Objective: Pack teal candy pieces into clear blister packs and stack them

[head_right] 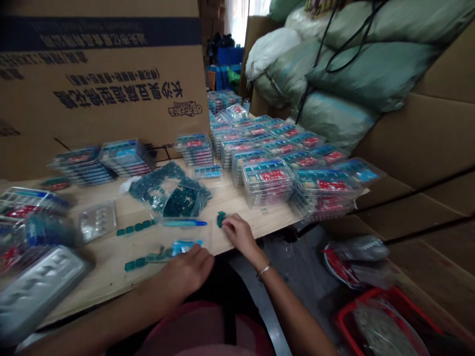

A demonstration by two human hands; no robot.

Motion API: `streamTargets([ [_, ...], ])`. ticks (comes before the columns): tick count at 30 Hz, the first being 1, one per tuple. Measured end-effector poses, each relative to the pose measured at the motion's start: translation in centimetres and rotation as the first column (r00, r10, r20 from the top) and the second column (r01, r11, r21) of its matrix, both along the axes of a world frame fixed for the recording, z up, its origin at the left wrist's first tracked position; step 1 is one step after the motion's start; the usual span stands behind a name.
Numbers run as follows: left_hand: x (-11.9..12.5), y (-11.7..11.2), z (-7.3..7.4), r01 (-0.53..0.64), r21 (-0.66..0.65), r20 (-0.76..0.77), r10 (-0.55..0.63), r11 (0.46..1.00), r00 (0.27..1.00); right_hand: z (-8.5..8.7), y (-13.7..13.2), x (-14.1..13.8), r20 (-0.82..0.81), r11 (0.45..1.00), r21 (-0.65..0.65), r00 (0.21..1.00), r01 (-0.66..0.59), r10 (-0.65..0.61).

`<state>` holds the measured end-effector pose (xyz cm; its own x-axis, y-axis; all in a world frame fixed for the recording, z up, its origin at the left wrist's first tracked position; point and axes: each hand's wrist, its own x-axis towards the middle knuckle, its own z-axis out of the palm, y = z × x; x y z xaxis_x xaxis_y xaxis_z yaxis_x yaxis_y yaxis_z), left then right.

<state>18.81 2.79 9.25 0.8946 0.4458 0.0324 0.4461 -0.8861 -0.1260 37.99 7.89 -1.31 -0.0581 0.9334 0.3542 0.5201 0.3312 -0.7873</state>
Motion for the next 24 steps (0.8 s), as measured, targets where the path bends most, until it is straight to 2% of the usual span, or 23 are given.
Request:
streamTargets([
  [1,1.6,-0.2,-0.9,0.035,-0.029,-0.019,-0.036,0.999,0.999,-0.1,0.5,0.5,-0.076,0.999,-0.002,0.996,0.052,-0.052],
  [4,4.8,0.7,-3.8,0.000,-0.073,-0.077,-0.006,0.997,0.997,-0.1,0.8,2.2,-0.270,0.986,-0.062,0.949,0.154,-0.165],
  [6,5.8,1.4,-5.2,-0.026,-0.072,-0.075,0.020,0.997,0.997,-0.2,0.1,2.9,-0.342,0.979,-0.135,0.920,0.152,-0.190],
  [8,6.2,1.7,-6.0,-0.026,-0.049,-0.046,0.023,0.998,0.999,-0.3,-0.7,3.2,-0.389,0.972,-0.201,0.901,0.120,-0.192],
  [12,6.6,0.4,-6.3,-0.028,-0.004,0.023,0.028,1.000,0.999,-0.6,-1.5,2.6,-0.469,0.955,-0.285,0.857,0.083,-0.215],
  [15,7.1,-0.6,-6.6,0.019,-0.040,0.049,-0.017,0.999,0.999,-0.7,-1.3,2.0,-0.500,0.946,-0.311,0.830,0.094,-0.247],
  [18,7.3,-0.3,-6.9,0.029,-0.082,0.043,-0.026,0.996,0.999,-1.0,-1.3,1.7,-0.482,0.951,-0.289,0.842,0.108,-0.242],
  [21,6.2,0.8,-7.2,-0.014,-0.057,0.075,0.018,0.998,0.997,-1.2,-1.5,1.5,-0.425,0.963,-0.257,0.884,0.088,-0.194],
  [24,3.3,0.9,-7.4,-0.051,0.029,0.209,0.044,0.998,0.977,-0.9,-1.9,1.3,-0.358,0.973,-0.220,0.921,0.075,-0.152],
])
